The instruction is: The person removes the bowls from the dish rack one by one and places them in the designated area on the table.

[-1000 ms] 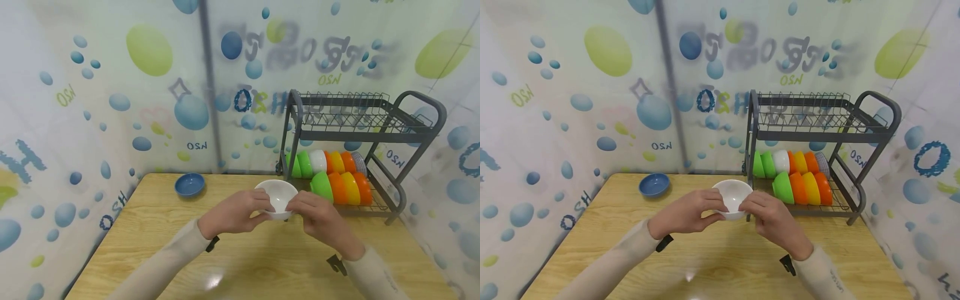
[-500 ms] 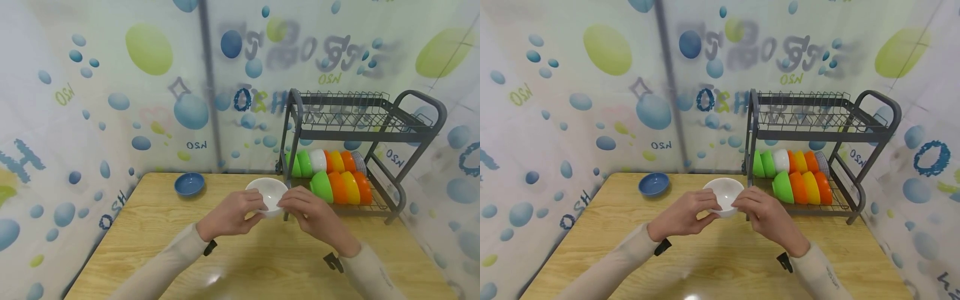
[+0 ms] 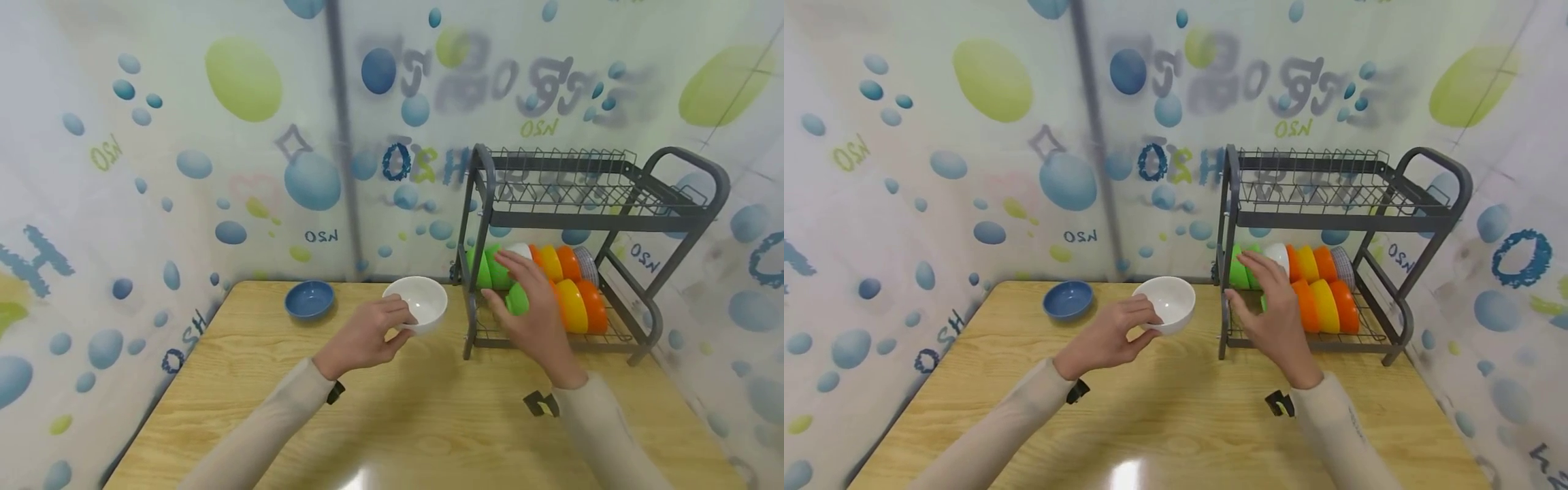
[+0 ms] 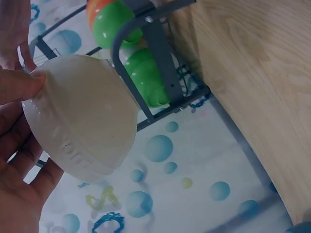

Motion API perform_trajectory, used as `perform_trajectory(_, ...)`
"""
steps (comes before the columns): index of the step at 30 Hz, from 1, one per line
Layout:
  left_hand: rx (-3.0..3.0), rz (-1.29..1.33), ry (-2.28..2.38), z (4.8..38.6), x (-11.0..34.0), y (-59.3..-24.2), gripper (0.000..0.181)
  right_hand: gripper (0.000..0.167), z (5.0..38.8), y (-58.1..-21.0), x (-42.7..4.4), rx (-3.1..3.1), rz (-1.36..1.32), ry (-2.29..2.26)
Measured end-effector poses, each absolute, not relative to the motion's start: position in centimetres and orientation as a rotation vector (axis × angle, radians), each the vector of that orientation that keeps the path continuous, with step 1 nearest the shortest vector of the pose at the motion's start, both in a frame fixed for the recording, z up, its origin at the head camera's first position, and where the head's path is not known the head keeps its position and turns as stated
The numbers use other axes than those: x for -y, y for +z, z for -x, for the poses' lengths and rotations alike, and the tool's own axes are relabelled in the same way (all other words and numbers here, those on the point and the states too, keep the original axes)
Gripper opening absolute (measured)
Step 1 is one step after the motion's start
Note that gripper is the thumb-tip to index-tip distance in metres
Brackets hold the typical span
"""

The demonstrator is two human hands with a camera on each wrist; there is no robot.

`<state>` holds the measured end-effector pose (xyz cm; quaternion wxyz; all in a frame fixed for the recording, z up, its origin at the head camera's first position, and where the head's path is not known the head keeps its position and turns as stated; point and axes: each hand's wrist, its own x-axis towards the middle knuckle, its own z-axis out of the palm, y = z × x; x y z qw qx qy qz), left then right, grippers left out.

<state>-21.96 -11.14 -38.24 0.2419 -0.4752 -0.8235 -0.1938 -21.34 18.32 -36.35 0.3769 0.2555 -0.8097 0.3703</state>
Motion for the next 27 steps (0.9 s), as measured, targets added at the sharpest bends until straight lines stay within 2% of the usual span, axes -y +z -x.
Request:
perform_trajectory(6,2.291,1.202,-0.513,23.4,12.4,-39.4,0.008,0.057,23.2,-35.2,-17.7,2.203,-0.355,1.228)
perform_trajectory(12,2.309,1.101,-0.523,25.0,14.0,-40.6,0.010,0.061,25.0,-34.2,-17.0,2.330,-0.305,1.461)
perform_trajectory(19,2.353,1.003,-0.510,27.4,15.3,-42.3,0.006,0.048,26.5,-33.5,-16.9,2.381,-0.187,1.454)
perform_trajectory(27,2.404,0.887,-0.458,29.6,15.7,-44.6,0.007,0.043,27.9,-33.6,-16.8,2.374,-0.121,1.388)
